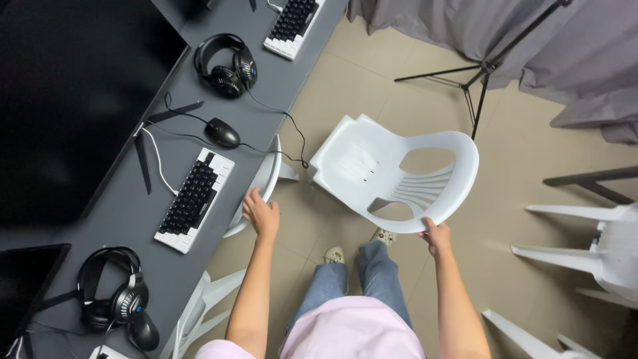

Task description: The person repeatedly picks up white plastic chairs from the floor and stacks them on top of other chairs against a wall. The person handles the chairs by hand, lifting and placing them one by one.

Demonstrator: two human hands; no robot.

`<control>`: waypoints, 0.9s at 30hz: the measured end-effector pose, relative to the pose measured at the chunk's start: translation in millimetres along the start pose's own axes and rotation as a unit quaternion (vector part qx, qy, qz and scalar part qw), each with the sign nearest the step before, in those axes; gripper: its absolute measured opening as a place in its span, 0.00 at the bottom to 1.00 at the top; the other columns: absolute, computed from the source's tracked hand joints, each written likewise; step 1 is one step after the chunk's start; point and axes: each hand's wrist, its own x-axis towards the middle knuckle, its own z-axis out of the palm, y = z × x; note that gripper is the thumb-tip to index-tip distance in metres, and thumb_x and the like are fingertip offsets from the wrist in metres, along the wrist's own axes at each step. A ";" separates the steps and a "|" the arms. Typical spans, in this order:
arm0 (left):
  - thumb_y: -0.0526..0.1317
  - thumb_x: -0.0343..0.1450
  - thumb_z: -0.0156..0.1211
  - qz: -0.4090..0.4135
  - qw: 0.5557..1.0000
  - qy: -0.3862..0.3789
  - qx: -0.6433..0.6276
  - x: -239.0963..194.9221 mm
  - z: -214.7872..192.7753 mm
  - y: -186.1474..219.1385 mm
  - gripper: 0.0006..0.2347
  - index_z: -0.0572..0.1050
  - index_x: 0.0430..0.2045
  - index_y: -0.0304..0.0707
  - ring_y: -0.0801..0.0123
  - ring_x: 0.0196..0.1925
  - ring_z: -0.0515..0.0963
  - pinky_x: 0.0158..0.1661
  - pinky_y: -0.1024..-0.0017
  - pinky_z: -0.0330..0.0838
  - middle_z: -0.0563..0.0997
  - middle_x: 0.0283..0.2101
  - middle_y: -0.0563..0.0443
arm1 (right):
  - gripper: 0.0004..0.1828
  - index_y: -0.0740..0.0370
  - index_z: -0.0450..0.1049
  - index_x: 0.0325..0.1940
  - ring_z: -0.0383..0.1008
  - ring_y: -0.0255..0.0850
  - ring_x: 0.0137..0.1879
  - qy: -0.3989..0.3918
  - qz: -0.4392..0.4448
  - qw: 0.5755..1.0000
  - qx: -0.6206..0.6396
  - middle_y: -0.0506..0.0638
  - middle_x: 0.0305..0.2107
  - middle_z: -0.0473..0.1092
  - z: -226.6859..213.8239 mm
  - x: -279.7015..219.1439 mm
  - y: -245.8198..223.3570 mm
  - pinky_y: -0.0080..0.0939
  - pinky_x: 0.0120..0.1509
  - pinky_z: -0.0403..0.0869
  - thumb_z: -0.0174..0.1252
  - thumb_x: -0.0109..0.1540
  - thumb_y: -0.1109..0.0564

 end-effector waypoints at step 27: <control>0.34 0.70 0.56 -0.030 0.971 -0.194 0.134 -41.9 74.5 -16.9 0.14 0.69 0.51 0.39 0.39 0.56 0.73 0.56 0.49 0.66 0.76 0.54 0.36 | 0.13 0.68 0.78 0.47 0.76 0.36 0.36 0.230 -0.179 0.947 -0.138 0.51 0.33 0.77 -119.1 -97.7 45.4 0.38 0.40 0.73 0.67 0.61 0.59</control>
